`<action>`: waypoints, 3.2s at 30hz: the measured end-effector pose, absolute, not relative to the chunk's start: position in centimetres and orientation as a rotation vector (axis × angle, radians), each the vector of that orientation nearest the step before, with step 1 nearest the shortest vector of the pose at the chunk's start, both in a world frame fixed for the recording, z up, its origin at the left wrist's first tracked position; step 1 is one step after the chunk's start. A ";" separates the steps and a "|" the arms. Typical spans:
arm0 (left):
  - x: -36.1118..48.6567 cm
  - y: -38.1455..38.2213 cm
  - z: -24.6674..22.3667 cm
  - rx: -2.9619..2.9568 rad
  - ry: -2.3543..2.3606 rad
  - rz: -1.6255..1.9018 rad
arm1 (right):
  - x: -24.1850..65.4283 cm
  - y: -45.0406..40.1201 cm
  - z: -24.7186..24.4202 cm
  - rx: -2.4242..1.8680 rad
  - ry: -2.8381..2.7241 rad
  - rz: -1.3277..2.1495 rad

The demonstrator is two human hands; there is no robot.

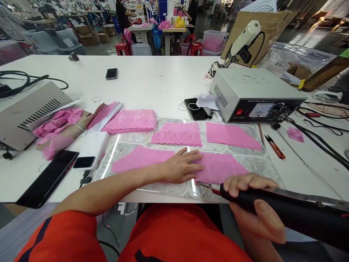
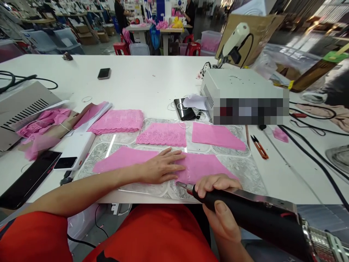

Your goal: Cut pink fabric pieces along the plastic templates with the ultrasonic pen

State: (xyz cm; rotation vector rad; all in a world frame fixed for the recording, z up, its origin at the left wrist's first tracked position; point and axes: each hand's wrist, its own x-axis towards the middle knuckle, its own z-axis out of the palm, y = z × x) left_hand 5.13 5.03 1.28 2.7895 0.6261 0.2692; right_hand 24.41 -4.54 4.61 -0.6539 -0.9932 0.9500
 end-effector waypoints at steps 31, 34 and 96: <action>-4.6 3.8 4.2 2.711 0.571 0.402 | 22.9 -4.3 4.7 -0.631 -0.953 1.028; -6.7 2.5 3.5 2.743 0.593 0.202 | 21.9 -4.4 4.5 -0.619 -0.959 1.081; -15.6 -0.1 3.6 2.660 1.121 0.267 | 17.1 -1.6 5.2 -0.654 -1.072 1.145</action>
